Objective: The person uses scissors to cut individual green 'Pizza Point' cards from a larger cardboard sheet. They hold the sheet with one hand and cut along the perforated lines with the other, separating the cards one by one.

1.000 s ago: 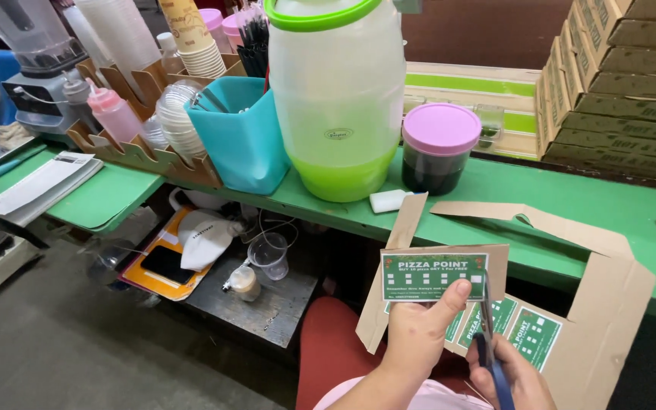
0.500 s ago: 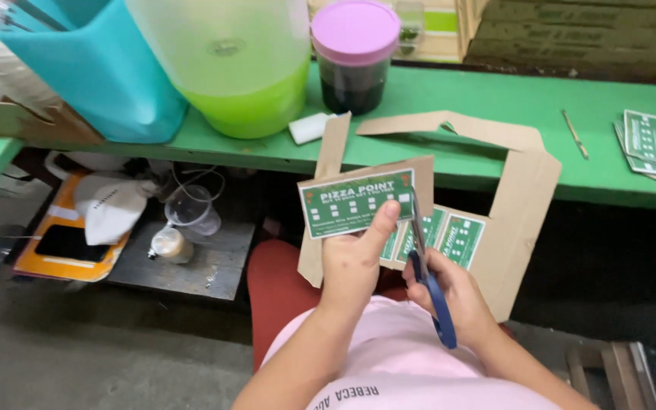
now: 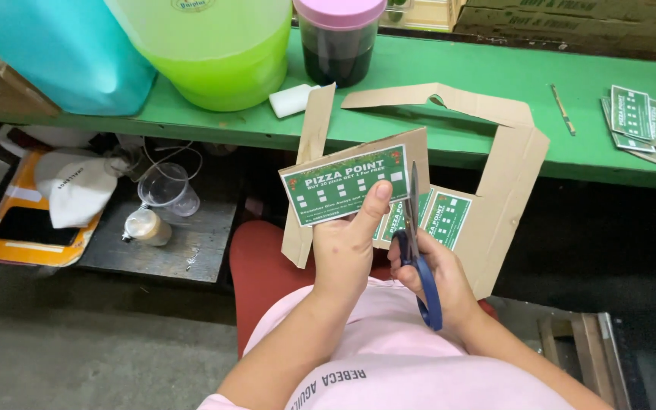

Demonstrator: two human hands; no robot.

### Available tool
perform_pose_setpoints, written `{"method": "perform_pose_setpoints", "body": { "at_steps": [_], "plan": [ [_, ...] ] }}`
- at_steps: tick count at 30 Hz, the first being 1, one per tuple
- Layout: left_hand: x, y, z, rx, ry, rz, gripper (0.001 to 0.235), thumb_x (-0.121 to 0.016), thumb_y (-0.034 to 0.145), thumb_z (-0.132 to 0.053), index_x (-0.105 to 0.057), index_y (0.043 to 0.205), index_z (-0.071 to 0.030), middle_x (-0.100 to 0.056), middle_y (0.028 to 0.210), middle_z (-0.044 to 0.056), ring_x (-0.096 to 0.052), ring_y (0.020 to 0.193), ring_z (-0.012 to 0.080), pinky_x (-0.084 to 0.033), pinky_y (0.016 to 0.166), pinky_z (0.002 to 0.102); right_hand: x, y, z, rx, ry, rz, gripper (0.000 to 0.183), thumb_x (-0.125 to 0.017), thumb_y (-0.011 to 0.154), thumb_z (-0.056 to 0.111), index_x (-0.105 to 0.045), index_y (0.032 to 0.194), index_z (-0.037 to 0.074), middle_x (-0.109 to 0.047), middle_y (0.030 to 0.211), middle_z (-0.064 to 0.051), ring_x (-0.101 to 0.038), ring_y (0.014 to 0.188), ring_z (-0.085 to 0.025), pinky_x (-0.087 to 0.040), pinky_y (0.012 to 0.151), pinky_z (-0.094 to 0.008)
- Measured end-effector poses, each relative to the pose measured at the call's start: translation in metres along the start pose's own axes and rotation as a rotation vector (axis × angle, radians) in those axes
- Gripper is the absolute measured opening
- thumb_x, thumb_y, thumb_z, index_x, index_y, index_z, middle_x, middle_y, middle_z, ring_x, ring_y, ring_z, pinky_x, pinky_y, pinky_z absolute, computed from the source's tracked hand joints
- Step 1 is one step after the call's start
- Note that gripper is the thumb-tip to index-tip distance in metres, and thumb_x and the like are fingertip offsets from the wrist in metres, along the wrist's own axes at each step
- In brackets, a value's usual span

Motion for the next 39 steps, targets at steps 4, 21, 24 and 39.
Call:
{"method": "perform_pose_setpoints", "body": {
  "at_steps": [4,21,24,39],
  "plan": [
    [-0.004,-0.003,-0.004,-0.002,-0.028,-0.001,0.011,-0.071,0.08,-0.007,-0.064,0.085,0.0,-0.061,0.066,0.006,-0.054,0.067,0.0074,-0.053,0.073,0.029,0.001,0.0,0.0,0.01,-0.025,-0.006,0.054,-0.073,0.066,0.051,-0.064,0.087,0.002,-0.062,0.068,-0.008,-0.058,0.065,-0.014,-0.049,0.063,-0.027],
    [-0.001,-0.001,-0.006,-0.045,-0.063,-0.008,0.013,-0.071,0.08,-0.004,-0.065,0.09,0.001,-0.063,0.069,0.005,-0.055,0.073,0.0064,-0.052,0.079,0.03,0.005,0.003,-0.006,0.028,-0.03,-0.027,0.046,-0.074,0.07,0.045,-0.065,0.085,0.002,-0.06,0.061,-0.008,-0.058,0.06,-0.013,-0.048,0.06,-0.025],
    [-0.002,-0.002,-0.013,-0.043,-0.059,-0.009,0.013,-0.071,0.08,-0.005,-0.065,0.09,0.002,-0.063,0.069,0.006,-0.056,0.074,0.007,-0.052,0.08,0.03,0.005,0.003,-0.006,0.034,-0.012,-0.037,0.045,-0.074,0.07,0.044,-0.065,0.084,0.002,-0.06,0.06,-0.008,-0.056,0.059,-0.013,-0.048,0.059,-0.026],
    [0.001,-0.003,-0.006,-0.044,-0.061,-0.021,0.014,-0.07,0.08,-0.003,-0.065,0.092,0.002,-0.063,0.07,0.006,-0.055,0.076,0.0074,-0.052,0.081,0.032,0.011,0.006,-0.003,0.066,-0.06,-0.09,0.031,-0.076,0.072,0.032,-0.065,0.076,0.003,-0.058,0.05,-0.008,-0.053,0.051,-0.01,-0.045,0.053,-0.022]
  ]
}}
Point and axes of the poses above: each hand's wrist, its own y-axis towards the middle knuckle, its own x-axis out of the back of the hand, z = x × y, the point moved 10 cm from there along y, towards the middle knuckle
